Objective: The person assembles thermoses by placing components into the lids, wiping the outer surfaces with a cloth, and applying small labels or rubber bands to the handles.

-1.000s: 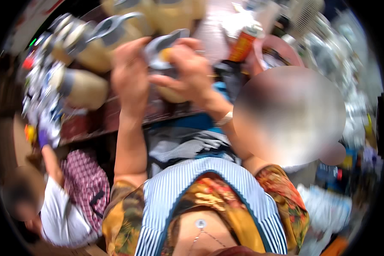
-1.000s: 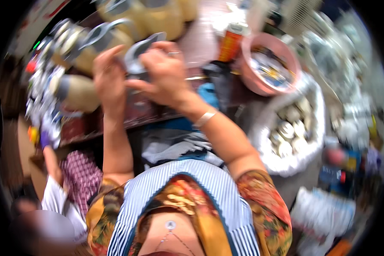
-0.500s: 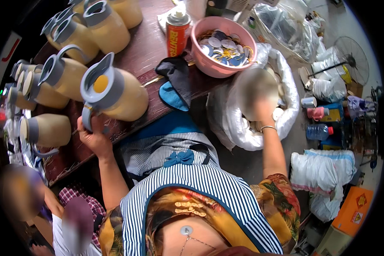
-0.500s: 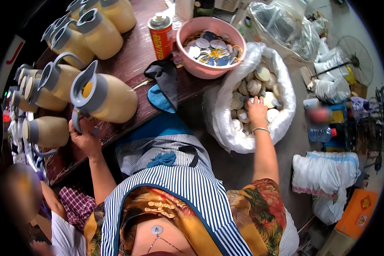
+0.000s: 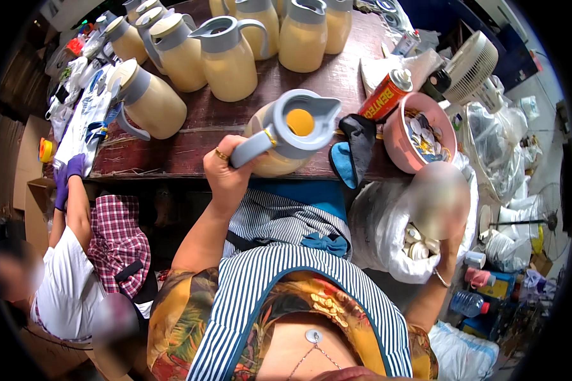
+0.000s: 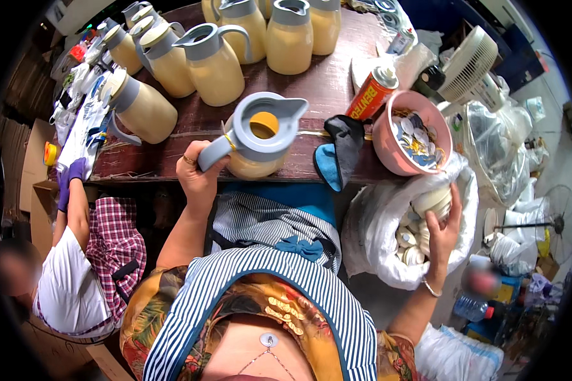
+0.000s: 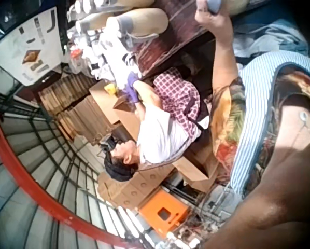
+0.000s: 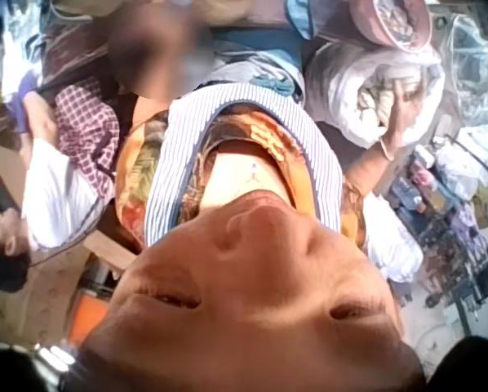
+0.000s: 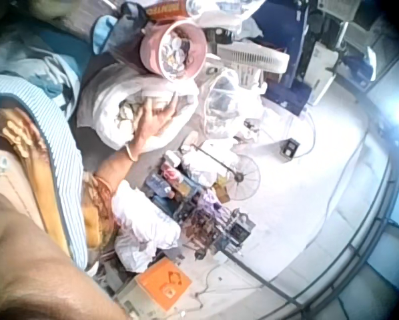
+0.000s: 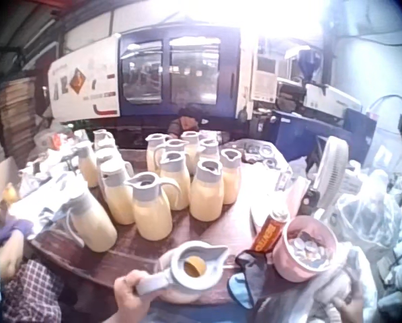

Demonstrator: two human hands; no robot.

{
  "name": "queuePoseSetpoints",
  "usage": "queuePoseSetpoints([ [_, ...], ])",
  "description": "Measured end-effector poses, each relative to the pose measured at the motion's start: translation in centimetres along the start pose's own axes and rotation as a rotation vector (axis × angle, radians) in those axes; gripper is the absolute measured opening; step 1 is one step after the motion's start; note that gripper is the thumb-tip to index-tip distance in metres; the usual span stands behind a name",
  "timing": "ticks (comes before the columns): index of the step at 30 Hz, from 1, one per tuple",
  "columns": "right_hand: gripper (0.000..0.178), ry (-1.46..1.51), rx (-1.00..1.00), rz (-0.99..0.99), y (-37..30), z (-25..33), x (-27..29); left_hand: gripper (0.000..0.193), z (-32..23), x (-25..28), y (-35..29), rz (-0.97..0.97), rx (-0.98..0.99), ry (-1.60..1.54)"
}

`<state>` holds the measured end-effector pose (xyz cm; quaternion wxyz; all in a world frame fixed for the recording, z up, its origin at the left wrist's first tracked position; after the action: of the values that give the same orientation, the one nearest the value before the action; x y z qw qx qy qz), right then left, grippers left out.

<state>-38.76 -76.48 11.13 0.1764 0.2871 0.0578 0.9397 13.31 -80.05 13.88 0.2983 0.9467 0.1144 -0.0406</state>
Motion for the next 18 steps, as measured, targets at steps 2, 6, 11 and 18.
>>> queuePoseSetpoints([
  [2,0.087,0.227,0.312,-0.131,-1.0,10.1,-4.3,0.02,-1.7,-2.0,-0.3,0.128,-0.026,0.048],
  [6,0.081,0.061,0.806,0.02,-1.9,20.2,-14.5,0.022,-3.3,-3.4,-0.8,0.165,-0.014,-0.045],
  [11,0.096,-0.018,1.109,0.314,-2.3,25.3,-16.9,0.02,-5.0,-2.2,-0.6,0.236,0.023,-0.007],
  [18,0.06,-0.138,1.645,0.55,-5.7,31.7,-19.3,0.028,-4.8,-1.8,0.6,0.329,0.235,-0.137],
])
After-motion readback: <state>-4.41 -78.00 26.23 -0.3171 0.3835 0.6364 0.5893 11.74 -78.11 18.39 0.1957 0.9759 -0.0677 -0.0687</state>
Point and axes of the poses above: each hand's wrist, its own y-axis towards the middle knuckle, its own x-axis out of the back of the hand, z = x × y, the point moved 9 cm from there along y, towards the middle knuckle, and after that the axes turned 14 degrees about -y, right-handed, at the moved point
